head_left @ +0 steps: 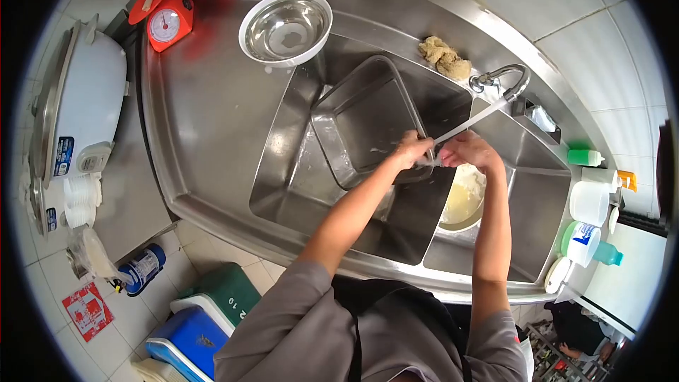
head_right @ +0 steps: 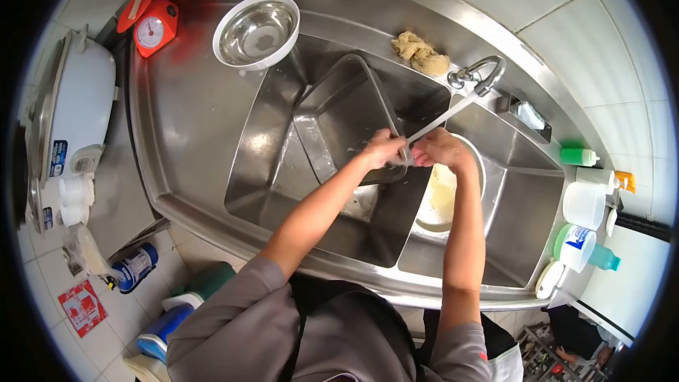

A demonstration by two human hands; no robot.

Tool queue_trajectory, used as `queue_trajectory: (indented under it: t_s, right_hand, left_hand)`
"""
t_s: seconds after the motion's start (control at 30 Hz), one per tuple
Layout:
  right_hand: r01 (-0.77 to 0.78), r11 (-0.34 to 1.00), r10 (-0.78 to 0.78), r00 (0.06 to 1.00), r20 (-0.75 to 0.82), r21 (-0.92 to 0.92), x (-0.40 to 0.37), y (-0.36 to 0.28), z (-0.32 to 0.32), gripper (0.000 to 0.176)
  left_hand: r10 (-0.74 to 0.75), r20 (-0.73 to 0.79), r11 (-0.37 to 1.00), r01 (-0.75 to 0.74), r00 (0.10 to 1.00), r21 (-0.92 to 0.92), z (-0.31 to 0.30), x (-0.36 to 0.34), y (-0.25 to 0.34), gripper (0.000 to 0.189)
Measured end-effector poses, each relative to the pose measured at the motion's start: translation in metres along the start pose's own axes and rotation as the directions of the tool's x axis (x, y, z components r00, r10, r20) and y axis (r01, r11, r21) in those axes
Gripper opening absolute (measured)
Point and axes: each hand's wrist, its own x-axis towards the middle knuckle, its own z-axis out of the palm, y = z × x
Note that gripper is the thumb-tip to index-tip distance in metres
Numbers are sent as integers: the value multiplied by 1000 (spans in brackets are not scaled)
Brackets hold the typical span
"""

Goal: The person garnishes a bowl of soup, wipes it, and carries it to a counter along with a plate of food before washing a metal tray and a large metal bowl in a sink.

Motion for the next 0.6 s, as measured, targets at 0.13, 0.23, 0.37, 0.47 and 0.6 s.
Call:
queue_trajectory:
  t_s: [0.13,0.23,0.37,0.47,0.6]
  right_hand:
    - [-63,997,69,987,147,-46,15,33,3,22]
    - [-10,992,14,999,-32,125,16,40,11,25]
    - [278,731,-190,960,-205,623,34,42,-6,25]
    - [240,845,-198,970,-139,477,34,30,2,27]
    - [232,961,-272,890,-365,-149,42,25,38,59]
  left_hand:
    - [-21,103,976,43,994,-213,-2,-13,19,7]
    - [5,146,975,28,989,-221,-6,-12,17,6]
    - [0,184,986,31,983,-163,-13,-14,19,12]
    - [32,164,986,-5,986,-165,-14,-32,25,17]
    - [291,-155,924,-236,944,300,3,-40,-10,23]
